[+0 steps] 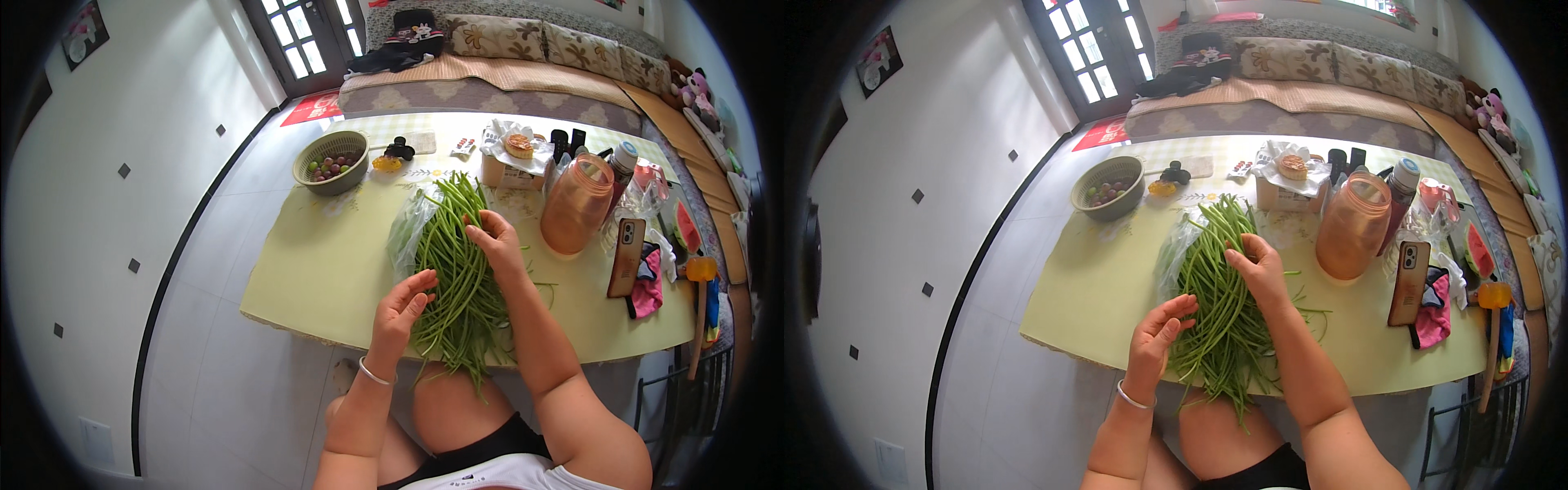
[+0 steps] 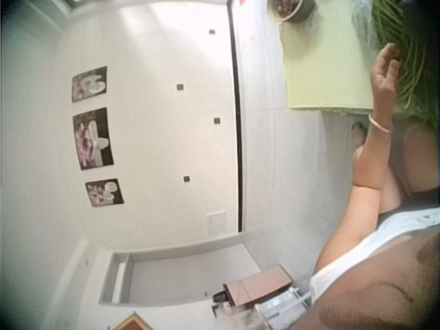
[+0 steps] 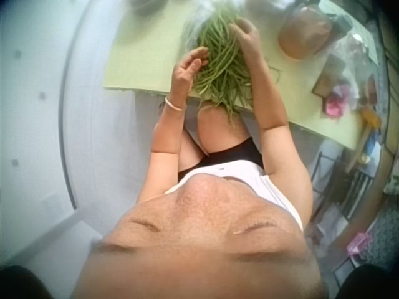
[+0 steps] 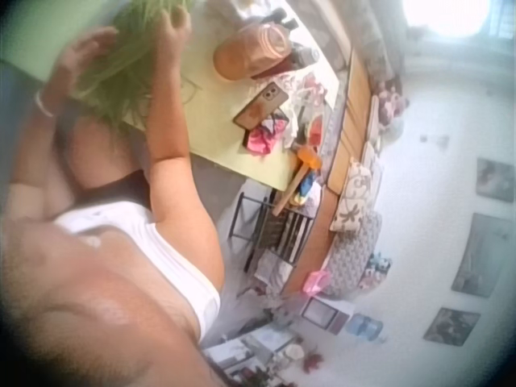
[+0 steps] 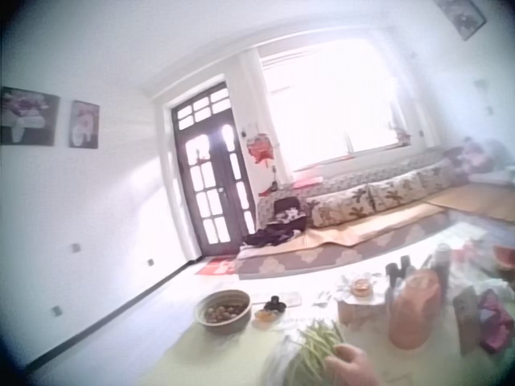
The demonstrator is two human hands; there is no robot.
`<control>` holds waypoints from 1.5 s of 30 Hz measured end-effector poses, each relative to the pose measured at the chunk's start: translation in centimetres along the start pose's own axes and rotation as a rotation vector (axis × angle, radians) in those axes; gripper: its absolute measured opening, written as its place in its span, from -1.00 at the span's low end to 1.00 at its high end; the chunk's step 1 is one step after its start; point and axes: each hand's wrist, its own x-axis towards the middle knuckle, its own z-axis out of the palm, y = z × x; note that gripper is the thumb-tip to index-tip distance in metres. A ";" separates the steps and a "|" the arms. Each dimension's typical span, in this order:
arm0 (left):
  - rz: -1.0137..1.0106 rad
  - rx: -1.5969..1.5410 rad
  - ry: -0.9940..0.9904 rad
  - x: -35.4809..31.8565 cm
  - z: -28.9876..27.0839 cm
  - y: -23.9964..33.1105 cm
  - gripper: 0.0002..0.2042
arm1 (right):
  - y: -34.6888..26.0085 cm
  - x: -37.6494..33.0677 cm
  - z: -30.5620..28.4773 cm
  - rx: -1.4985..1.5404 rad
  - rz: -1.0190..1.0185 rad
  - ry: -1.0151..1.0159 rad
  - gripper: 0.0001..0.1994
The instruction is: The person sits at a table and prepares long green vegetables by hand. They pick up bunches of the vegetables, snap off the ends, and arrange the trimmed pieces on the table.
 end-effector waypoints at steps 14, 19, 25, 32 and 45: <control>-0.083 -0.014 -0.014 -1.0 -0.2 -1.2 -0.57 | -0.8 -1.0 1.1 -0.668 -0.107 -0.027 -0.32; -0.061 -0.052 0.007 -0.9 -0.2 -0.6 -0.56 | 0.3 -0.4 0.4 -0.019 0.041 -0.049 -0.69; -0.021 -0.098 0.018 -0.8 -0.8 0.0 -0.53 | -1.9 -0.7 0.2 0.177 0.052 -0.037 -0.70; -0.064 -0.109 -0.010 -0.8 -1.3 -0.1 -0.53 | -4.1 -1.1 -0.4 0.345 0.156 -0.175 -0.70; 0.177 0.343 -0.126 -0.1 0.0 0.0 -0.46 | -5.8 -2.2 0.3 -0.037 0.243 -0.459 -0.78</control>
